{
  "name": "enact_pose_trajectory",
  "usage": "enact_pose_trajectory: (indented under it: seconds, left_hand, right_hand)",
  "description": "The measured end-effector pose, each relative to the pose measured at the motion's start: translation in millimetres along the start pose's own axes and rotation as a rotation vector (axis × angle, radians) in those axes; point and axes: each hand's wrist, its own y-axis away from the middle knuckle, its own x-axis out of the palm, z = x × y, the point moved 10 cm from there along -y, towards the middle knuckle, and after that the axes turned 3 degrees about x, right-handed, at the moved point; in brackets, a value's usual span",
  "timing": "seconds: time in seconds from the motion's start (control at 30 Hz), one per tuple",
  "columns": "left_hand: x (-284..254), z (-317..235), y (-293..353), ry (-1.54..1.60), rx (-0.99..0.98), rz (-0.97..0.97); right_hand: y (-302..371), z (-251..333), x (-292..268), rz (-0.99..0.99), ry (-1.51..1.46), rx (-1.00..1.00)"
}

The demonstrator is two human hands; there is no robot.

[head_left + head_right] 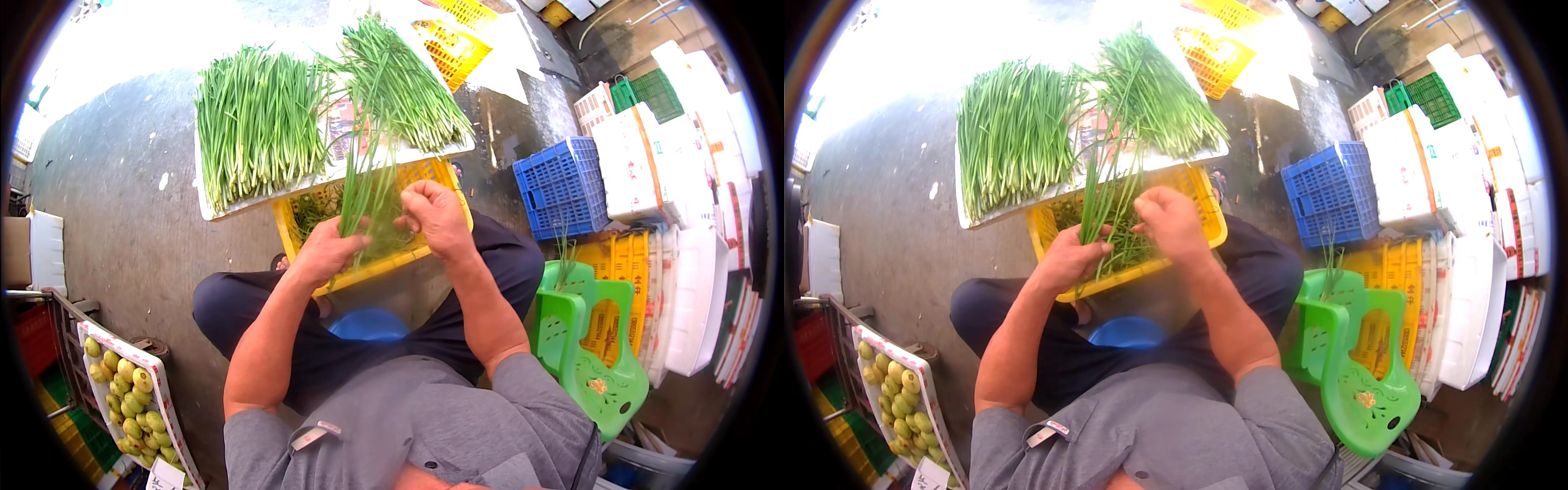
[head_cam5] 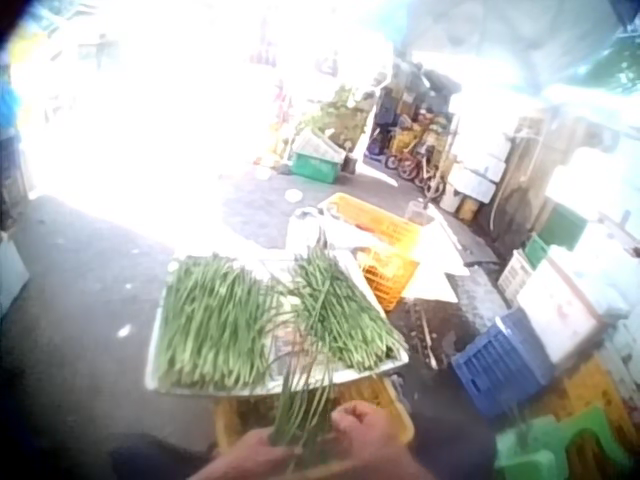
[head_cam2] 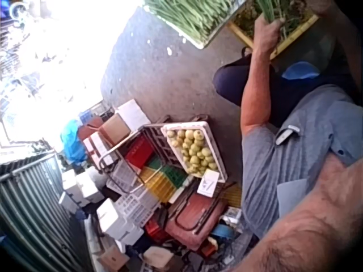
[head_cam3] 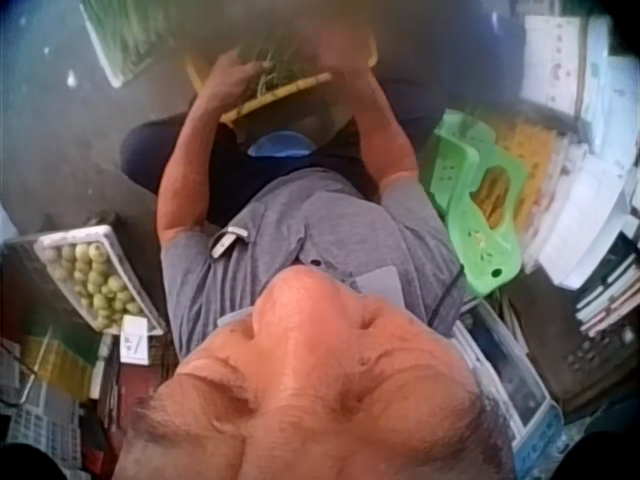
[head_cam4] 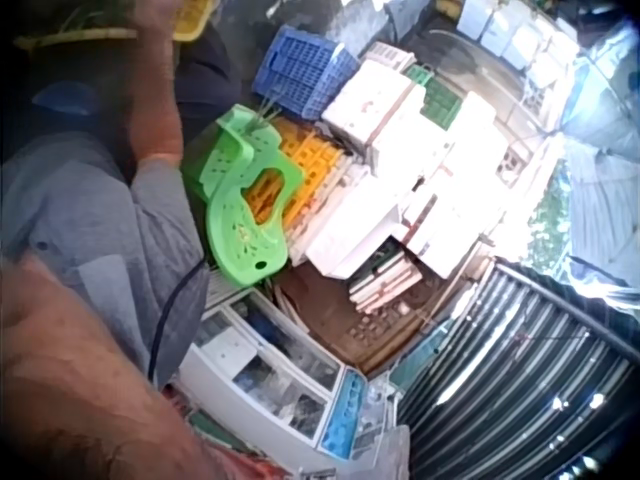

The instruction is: The person sorts bunches of green onions by hand, picking through individual stalks to remove debris or yellowed leaves and placing the sorted onions into a yellow crate.

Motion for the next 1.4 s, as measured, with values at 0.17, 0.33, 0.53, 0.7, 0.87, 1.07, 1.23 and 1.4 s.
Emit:
enact_pose_trajectory:
  seconds: [0.17, 0.33, 0.53, 0.7, 0.87, 1.07, 1.23, 1.4]
  left_hand:
    - [-3, 3, -1, -0.006, -0.032, -0.035]
    - [-8, 5, -2, 0.006, -0.022, -0.046]
    - [-10, 13, -6, -0.005, -0.043, -0.031]
    - [-11, 14, -5, 0.043, -0.042, -0.083]
    - [-10, 21, -8, 0.011, -0.054, -0.037]
    - [-11, 17, -2, 0.039, -0.018, -0.061]
    - [-18, 14, 4, -0.04, 0.034, -0.123]
    - [-15, 1, 28, -0.233, -0.01, -0.154]
  right_hand:
    - [19, 60, -13, -0.029, 0.035, -0.15]
    - [30, 57, -26, -0.083, 0.062, -0.206]
    - [15, -57, -24, -0.031, 0.837, -0.18]
    - [6, -43, -12, -0.041, 0.568, -0.137]
    - [-11, -70, 21, 0.047, 0.076, 0.22]
    - [-29, -84, 34, 0.098, -0.163, 0.214]
    - [-22, -94, 43, 0.111, -0.302, 0.234]
    - [-20, -64, 42, 0.117, -0.357, 0.215]
